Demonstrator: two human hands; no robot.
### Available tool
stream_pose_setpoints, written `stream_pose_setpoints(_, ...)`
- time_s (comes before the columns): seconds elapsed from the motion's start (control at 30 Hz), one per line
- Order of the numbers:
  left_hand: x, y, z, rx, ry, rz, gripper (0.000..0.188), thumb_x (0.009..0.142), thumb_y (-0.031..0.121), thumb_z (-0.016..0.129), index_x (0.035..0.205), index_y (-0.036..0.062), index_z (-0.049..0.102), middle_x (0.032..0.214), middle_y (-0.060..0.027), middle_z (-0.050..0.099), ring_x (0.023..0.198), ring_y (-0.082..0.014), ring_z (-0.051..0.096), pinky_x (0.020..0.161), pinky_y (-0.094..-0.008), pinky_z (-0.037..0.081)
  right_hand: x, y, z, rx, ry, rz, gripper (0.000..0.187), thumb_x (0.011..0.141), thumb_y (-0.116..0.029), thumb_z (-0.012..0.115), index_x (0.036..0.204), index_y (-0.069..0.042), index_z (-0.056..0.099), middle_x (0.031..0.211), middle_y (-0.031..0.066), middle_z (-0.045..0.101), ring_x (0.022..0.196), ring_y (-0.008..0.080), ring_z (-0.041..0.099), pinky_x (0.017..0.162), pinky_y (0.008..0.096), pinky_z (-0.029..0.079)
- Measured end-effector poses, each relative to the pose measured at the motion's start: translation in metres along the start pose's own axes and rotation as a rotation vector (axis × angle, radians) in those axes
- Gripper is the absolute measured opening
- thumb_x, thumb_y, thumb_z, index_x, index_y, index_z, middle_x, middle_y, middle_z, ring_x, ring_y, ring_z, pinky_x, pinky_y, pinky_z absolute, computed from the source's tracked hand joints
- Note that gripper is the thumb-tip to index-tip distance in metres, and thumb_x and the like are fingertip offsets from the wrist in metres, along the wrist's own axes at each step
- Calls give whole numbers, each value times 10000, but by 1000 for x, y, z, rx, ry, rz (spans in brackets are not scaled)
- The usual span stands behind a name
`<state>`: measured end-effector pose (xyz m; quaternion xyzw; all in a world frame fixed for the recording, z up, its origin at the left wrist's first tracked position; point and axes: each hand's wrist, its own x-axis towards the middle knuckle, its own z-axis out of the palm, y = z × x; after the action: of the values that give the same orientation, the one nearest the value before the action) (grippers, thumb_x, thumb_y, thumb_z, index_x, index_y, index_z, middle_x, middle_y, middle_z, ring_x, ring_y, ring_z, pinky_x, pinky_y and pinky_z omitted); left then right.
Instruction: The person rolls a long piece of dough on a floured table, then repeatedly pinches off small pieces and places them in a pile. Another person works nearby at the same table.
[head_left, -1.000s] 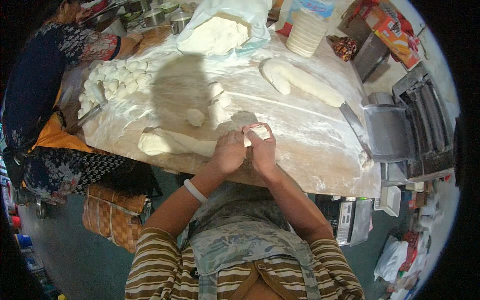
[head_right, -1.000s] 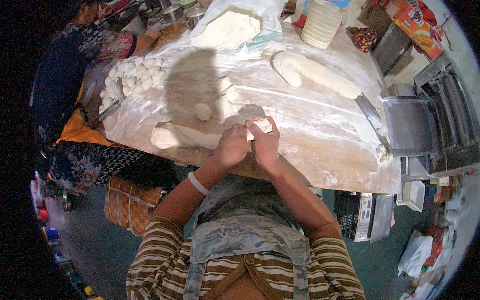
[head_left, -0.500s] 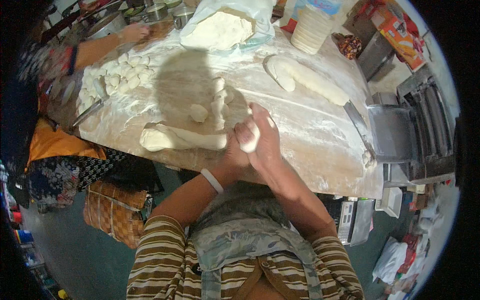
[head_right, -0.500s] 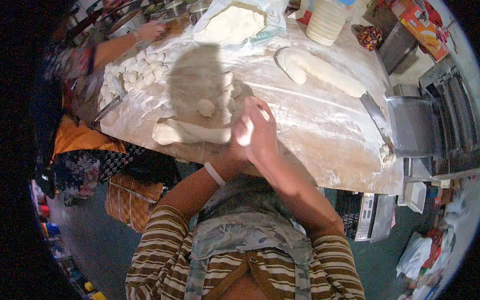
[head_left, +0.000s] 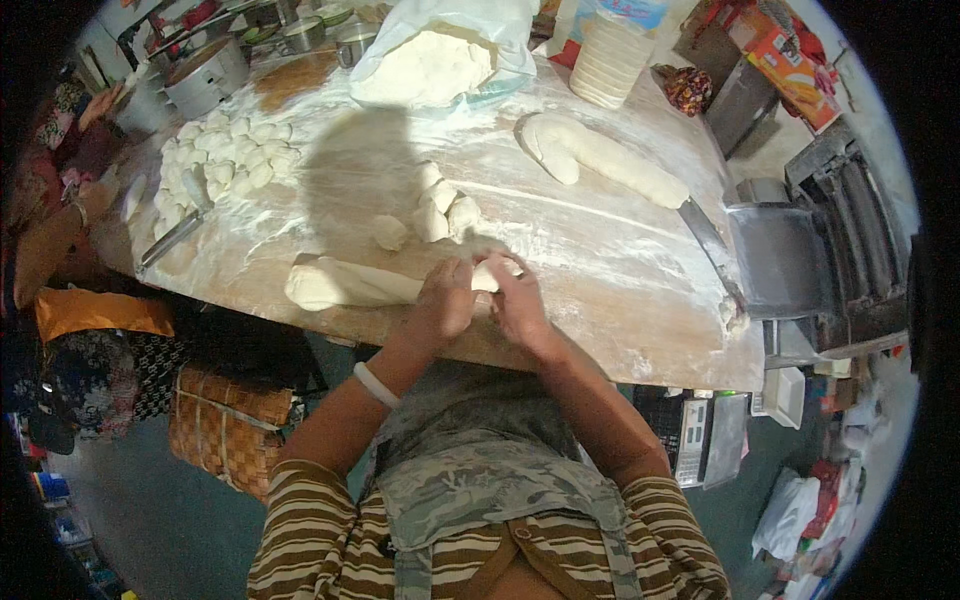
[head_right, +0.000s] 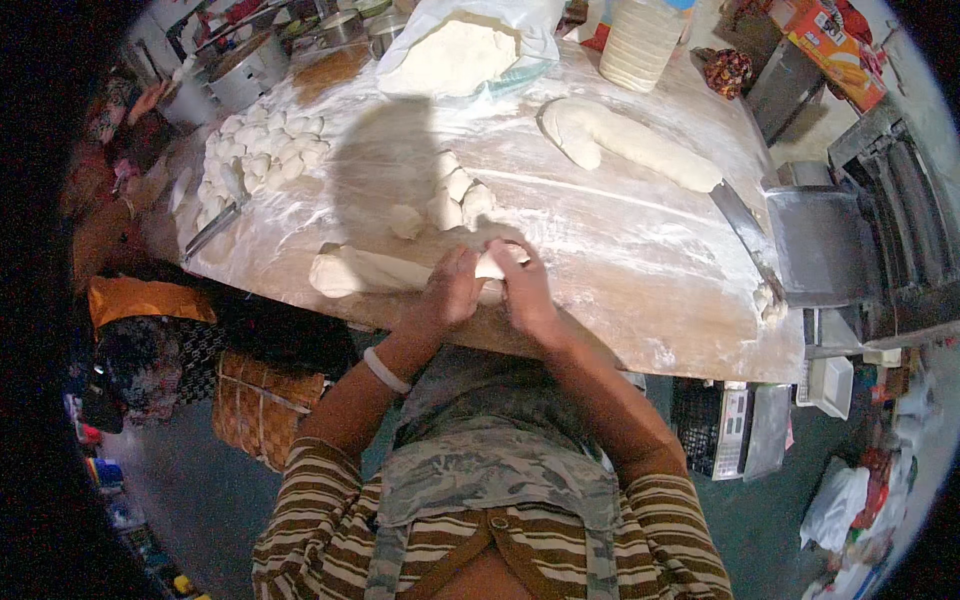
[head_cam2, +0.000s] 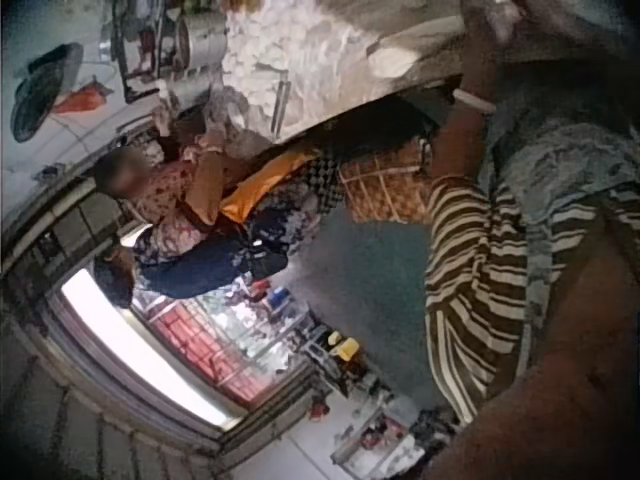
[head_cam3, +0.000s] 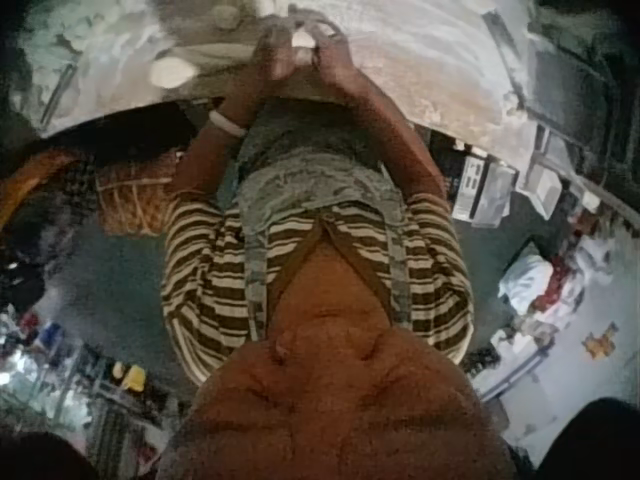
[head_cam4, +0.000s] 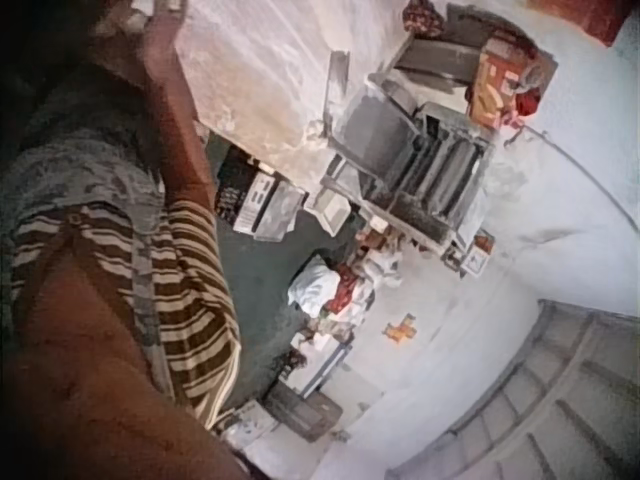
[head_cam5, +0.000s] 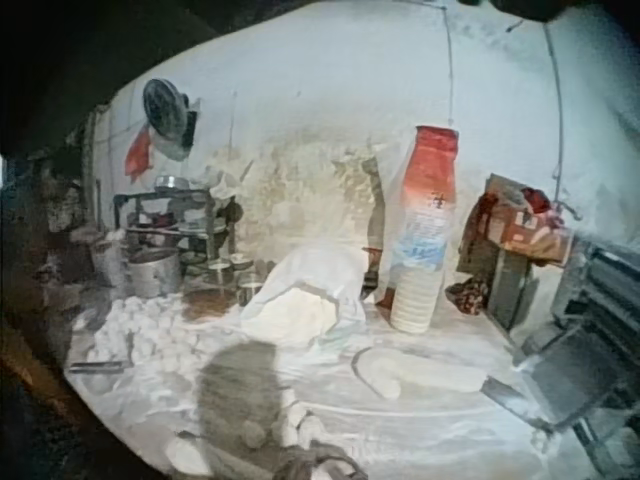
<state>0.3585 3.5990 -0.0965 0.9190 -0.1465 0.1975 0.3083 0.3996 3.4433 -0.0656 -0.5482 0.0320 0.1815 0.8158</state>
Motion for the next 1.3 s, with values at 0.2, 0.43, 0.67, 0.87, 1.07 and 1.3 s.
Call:
stream_pose_setpoints(0.2, 7, 17, 12, 164, -99, -15, 420, 886, 172, 630, 1209, -90, 567, 1087, -245, 600, 1007, -399, 587, 877, -509, 485, -2, 3, 11, -10, 28, -266, 158, 946, -9, 693, 1086, -49, 630, 1037, 93, 740, 922, 133, 668, 813, 290, 553)
stream_pose_setpoints(0.43, 11, 35, 21, 393, -37, -87, 311, 876, 166, 576, 1112, -36, 604, 1026, -190, 610, 992, -337, 590, 872, -464, 485, 4, -3, 13, 297, 124, -93, 166, 965, -58, 690, 1111, -73, 612, 979, 69, 681, 910, 155, 626, 808, 312, 538)
stream_pose_setpoints(0.67, 20, 32, 30, 213, -49, -145, 272, 934, 200, 542, 1122, 17, 614, 1066, -151, 612, 1024, -343, 578, 912, -482, 453, 0, -28, 18, 561, -34, -59, 128, 1004, -119, 652, 1110, -72, 596, 865, 35, 620, 712, 134, 584, 637, 297, 532)
stream_pose_setpoints(0.87, 45, -12, 28, -179, 18, -195, 417, 984, 277, 543, 1346, 73, 587, 1337, -176, 582, 1280, -343, 529, 1098, -483, 391, 24, -81, 86, 320, -148, 95, 464, 1077, -347, 562, 1403, -21, 508, 1166, 136, 635, 1047, 230, 635, 944, 397, 541)
stream_pose_setpoints(1.07, 45, -118, -60, 169, -315, -208, 579, 981, 402, 595, 1440, 55, 530, 1487, -200, 497, 1397, -351, 447, 1170, -518, 339, 26, -73, 78, -622, -463, -233, 657, 1044, -345, 613, 1568, -49, 350, 1596, 193, 395, 1387, 327, 502, 1147, 446, 420)
stream_pose_setpoints(1.3, -40, -63, -153, 376, -406, -91, 638, 889, 308, 699, 1451, 66, 518, 1464, -164, 526, 1414, -349, 431, 1177, -528, 342, 10, 6, 34, -1638, -489, -908, 558, 946, -334, 655, 1453, -141, 526, 1318, 145, 621, 1198, 370, 602, 1096, 441, 446)
